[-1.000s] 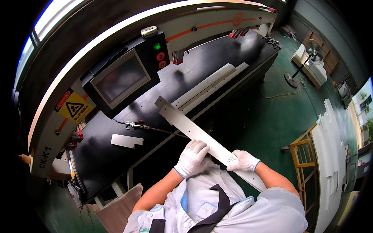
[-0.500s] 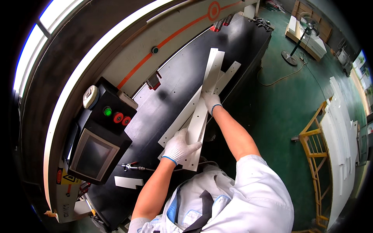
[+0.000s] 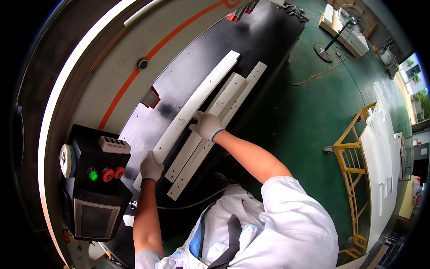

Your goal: The person picks up a white wood panel from a stack, places it on a work surface, and applies adhesive to it using a spray applicator. They then place the panel onto a machine bed, repeat the process with a second panel, and finally stack the panels back onto a larger table.

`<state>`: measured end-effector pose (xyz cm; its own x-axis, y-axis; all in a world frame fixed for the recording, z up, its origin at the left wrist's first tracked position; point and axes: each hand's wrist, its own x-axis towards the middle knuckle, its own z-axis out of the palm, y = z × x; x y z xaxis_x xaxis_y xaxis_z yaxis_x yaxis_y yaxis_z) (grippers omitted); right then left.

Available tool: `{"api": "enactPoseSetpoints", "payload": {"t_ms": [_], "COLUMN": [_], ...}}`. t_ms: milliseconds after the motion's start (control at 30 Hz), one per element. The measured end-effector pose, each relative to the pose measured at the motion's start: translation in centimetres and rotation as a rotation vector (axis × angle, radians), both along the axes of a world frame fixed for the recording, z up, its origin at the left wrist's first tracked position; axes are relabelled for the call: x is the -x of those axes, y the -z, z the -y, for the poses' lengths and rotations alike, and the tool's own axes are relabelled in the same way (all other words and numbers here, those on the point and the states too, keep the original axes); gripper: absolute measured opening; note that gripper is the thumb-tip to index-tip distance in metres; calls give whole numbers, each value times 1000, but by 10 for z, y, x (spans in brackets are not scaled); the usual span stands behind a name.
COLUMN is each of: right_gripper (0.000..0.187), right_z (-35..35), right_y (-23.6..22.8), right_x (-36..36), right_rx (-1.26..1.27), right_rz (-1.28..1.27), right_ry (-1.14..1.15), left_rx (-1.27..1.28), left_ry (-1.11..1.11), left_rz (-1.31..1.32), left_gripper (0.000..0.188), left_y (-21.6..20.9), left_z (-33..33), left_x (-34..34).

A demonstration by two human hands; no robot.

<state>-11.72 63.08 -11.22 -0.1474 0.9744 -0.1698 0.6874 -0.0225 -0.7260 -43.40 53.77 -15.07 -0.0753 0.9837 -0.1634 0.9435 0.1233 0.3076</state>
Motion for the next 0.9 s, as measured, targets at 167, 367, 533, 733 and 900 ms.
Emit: {"api": "enactPoseSetpoints", "payload": {"t_ms": [167,367,533,733,900], "right_gripper": [38,52,56,40,39], "right_z": [-13,11,-60,-132,-130], "right_y": [9,54,52,25,29], "right_x": [-48,-90,-81,-37,-21], "right_rx": [-68,-358,-654,-131,-117], "right_rz": [99,449,727,955,1004], "right_ry": [121,-94,-414,-846,-887], "left_rx": [2,128,238,284,361], "left_ry": [71,157,200,131,-21], "left_rz": [73,31,32,289,370], "left_gripper": [59,69,72,74,93], "left_y": [25,33,15,10,17], "left_z": [-14,-43,-48,-36,-14], "left_x": [-2,-33,-40,-29,-37]}}
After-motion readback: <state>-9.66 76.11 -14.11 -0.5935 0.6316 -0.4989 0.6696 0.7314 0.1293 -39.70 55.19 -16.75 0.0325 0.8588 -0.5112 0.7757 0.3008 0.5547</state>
